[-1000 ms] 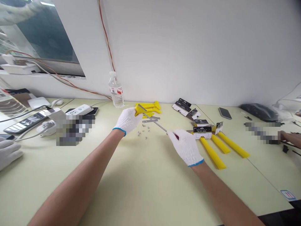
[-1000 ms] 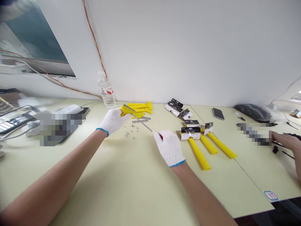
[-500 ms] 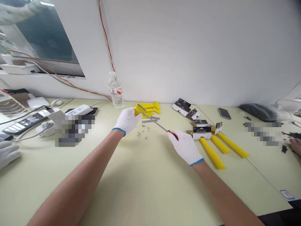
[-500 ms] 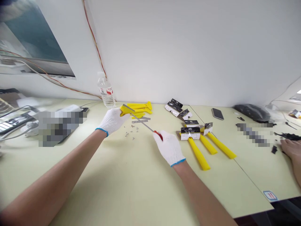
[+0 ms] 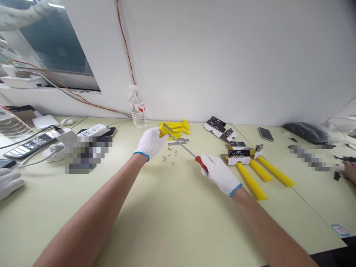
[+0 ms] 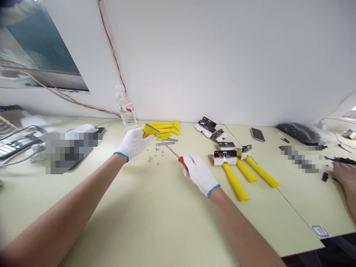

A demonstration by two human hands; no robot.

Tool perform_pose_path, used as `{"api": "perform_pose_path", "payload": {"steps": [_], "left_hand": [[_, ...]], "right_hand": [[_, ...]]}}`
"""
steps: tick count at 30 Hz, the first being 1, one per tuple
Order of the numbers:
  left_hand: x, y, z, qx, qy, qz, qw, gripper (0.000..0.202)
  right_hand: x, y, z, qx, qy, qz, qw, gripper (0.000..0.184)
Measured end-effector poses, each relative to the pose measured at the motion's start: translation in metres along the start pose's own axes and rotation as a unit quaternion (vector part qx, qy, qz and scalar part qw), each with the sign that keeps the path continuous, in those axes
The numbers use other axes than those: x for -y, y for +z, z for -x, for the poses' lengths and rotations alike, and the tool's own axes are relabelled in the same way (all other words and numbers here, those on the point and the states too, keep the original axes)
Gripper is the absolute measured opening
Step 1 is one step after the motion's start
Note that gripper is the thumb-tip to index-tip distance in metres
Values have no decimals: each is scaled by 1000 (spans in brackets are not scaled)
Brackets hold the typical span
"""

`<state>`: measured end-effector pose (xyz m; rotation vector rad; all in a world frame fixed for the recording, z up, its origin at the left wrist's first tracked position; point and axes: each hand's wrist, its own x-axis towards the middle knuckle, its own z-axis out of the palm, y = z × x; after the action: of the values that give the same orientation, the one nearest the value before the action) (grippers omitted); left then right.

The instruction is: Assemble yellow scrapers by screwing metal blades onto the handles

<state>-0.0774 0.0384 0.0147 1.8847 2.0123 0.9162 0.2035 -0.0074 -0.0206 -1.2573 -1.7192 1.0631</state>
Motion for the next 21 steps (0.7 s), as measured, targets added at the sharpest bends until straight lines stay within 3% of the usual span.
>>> {"api": "perform_pose_path", "payload": {"steps": [7,13,21], "left_hand": [[2,2,-2,-4,-6,-8,1000,27],[1,3,-1,-5,-7,-4,1000,26],[-1,2,1,-3,-25,19,1000,26]], "right_hand": [[-5,3,-5,-63,-73,48,994,49],[-1,3,0,-129,-131,282,942,42],[4,7,1,-134,-147,280,939,36]]}}
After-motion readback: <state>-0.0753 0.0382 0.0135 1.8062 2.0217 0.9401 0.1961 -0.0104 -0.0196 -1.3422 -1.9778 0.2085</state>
